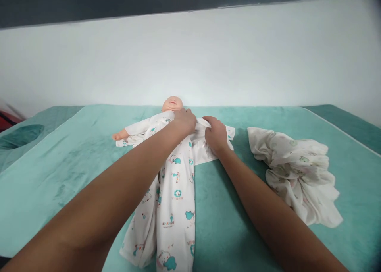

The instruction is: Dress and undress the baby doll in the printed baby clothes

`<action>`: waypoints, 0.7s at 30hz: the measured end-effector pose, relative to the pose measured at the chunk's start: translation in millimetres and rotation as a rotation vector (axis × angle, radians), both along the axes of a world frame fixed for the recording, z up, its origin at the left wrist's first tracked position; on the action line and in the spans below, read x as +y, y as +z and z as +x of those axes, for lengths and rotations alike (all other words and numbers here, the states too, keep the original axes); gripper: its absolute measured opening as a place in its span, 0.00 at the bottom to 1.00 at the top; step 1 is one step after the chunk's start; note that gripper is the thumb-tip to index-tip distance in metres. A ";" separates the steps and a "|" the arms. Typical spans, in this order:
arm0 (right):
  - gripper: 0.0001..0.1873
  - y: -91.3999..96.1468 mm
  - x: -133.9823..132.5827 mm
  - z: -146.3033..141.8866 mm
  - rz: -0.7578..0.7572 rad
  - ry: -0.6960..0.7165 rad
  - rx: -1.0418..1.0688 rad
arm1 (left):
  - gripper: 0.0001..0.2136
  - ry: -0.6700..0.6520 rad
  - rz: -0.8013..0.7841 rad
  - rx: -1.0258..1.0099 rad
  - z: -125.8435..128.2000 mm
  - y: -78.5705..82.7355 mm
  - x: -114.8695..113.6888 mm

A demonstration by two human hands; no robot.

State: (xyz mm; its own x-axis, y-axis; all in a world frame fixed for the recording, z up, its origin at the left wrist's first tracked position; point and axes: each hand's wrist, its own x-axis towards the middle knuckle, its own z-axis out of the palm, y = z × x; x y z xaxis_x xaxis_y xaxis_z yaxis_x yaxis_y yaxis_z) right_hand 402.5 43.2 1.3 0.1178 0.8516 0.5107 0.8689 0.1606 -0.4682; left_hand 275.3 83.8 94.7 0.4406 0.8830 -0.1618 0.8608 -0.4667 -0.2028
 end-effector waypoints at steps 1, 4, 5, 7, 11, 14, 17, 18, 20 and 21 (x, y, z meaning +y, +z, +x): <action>0.26 -0.2 1.4 -0.7 -0.008 0.005 0.000 | 0.23 -0.027 -0.014 0.008 3.5 -2.0 2.4; 0.26 -0.7 5.2 -2.7 -0.046 0.012 -0.068 | 0.17 -0.105 -0.083 0.024 12.8 -7.8 12.2; 0.26 -0.8 6.0 -3.0 -0.060 0.014 -0.100 | 0.15 -0.120 -0.107 0.026 14.7 -9.4 15.8; 0.24 -0.7 6.9 -2.6 -0.084 0.013 -0.136 | 0.14 -0.138 -0.148 0.026 16.6 -11.6 22.5; 0.21 0.4 6.0 0.3 -0.088 -0.021 -0.099 | 0.18 -0.173 -0.165 -0.002 13.7 -13.0 27.8; 0.21 2.5 3.5 1.6 -0.044 -0.052 0.001 | 0.20 -0.184 -0.122 -0.027 9.0 -10.5 24.0; 0.20 5.4 -0.4 3.3 -0.015 -0.079 0.123 | 0.19 -0.174 -0.067 -0.036 3.9 -2.2 17.6; 0.19 6.1 -1.5 4.5 -0.012 -0.084 0.165 | 0.19 -0.170 -0.051 -0.034 1.8 2.0 15.8; 0.18 6.8 -2.8 8.4 -0.007 -0.095 0.267 | 0.18 -0.161 -0.023 -0.028 -3.7 11.7 12.8; 0.17 6.9 -2.9 10.8 -0.003 -0.100 0.328 | 0.18 -0.157 -0.010 -0.026 -7.3 16.7 11.7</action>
